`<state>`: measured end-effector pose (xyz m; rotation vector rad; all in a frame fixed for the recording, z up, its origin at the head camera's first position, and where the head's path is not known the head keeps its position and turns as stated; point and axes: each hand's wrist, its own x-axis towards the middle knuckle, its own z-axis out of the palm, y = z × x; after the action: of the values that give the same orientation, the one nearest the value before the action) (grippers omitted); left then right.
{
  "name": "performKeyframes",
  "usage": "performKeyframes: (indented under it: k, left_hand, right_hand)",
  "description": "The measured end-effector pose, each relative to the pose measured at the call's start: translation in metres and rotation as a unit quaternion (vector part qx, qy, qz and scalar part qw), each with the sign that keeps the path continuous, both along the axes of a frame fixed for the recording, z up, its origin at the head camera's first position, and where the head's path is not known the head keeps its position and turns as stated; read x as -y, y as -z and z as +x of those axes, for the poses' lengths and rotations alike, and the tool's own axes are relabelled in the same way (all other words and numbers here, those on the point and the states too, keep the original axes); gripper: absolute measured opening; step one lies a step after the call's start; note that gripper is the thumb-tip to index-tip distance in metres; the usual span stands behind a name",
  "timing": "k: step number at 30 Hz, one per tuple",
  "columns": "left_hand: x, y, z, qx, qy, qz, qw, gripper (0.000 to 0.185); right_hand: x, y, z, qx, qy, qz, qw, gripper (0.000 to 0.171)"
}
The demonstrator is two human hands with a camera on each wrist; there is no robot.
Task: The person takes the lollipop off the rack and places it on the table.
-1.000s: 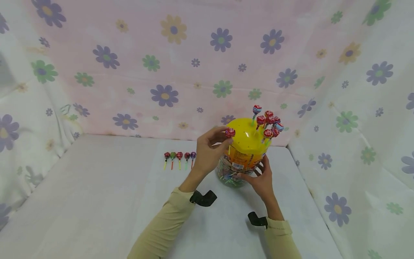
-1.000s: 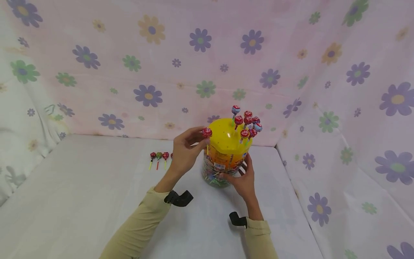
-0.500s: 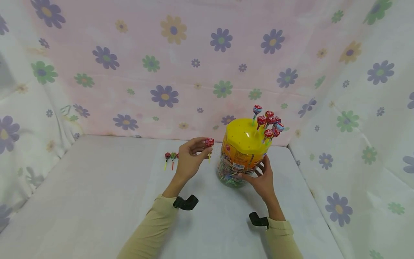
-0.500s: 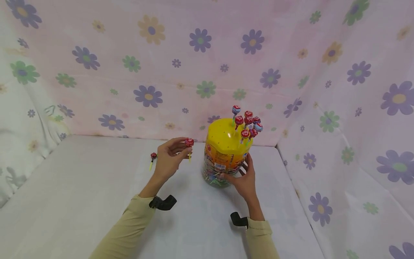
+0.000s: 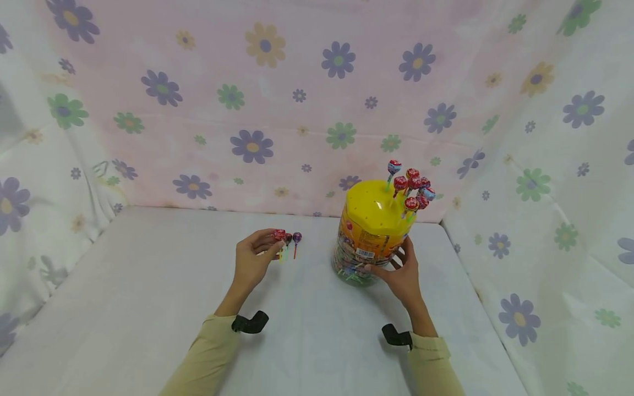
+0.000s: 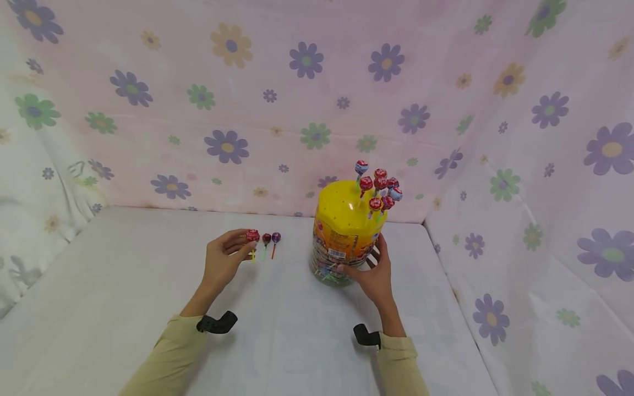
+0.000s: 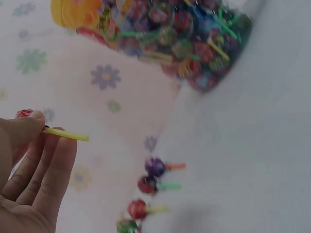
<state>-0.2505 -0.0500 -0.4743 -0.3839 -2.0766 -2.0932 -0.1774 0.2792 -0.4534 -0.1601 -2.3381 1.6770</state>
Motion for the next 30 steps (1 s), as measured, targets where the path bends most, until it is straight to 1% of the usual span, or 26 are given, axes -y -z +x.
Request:
performKeyframes:
  k: [6,12,17,21,25,30]
  left_hand:
    - [0.029,0.019,-0.005,0.043,-0.028,-0.026,0.9983,0.035]
    - [0.045,0.033,-0.012,0.074,-0.054,-0.048,0.9947,0.036]
    - [0.053,0.038,-0.019,0.086,-0.065,-0.068,0.9918,0.036]
    - [0.059,0.041,-0.027,0.092,-0.08,-0.095,0.9879,0.035]
    - [0.064,0.044,-0.038,0.096,-0.091,-0.127,0.9831,0.034]
    - [0.071,0.048,-0.055,0.102,-0.083,-0.168,0.977,0.033]
  right_hand:
    - [-0.001,0.0,0.0,-0.01,-0.003,0.003,1.0,0.103]
    - [0.0,0.001,0.001,-0.015,-0.006,0.006,1.0,0.102]
    - [0.001,0.0,0.001,-0.003,0.0,0.007,1.0,0.102]
    - [0.001,-0.001,0.001,0.004,0.003,0.008,1.0,0.102]
    - [0.001,-0.001,0.001,0.007,0.001,0.002,1.0,0.102]
    - [0.0,-0.002,0.001,0.004,-0.001,0.001,1.0,0.102]
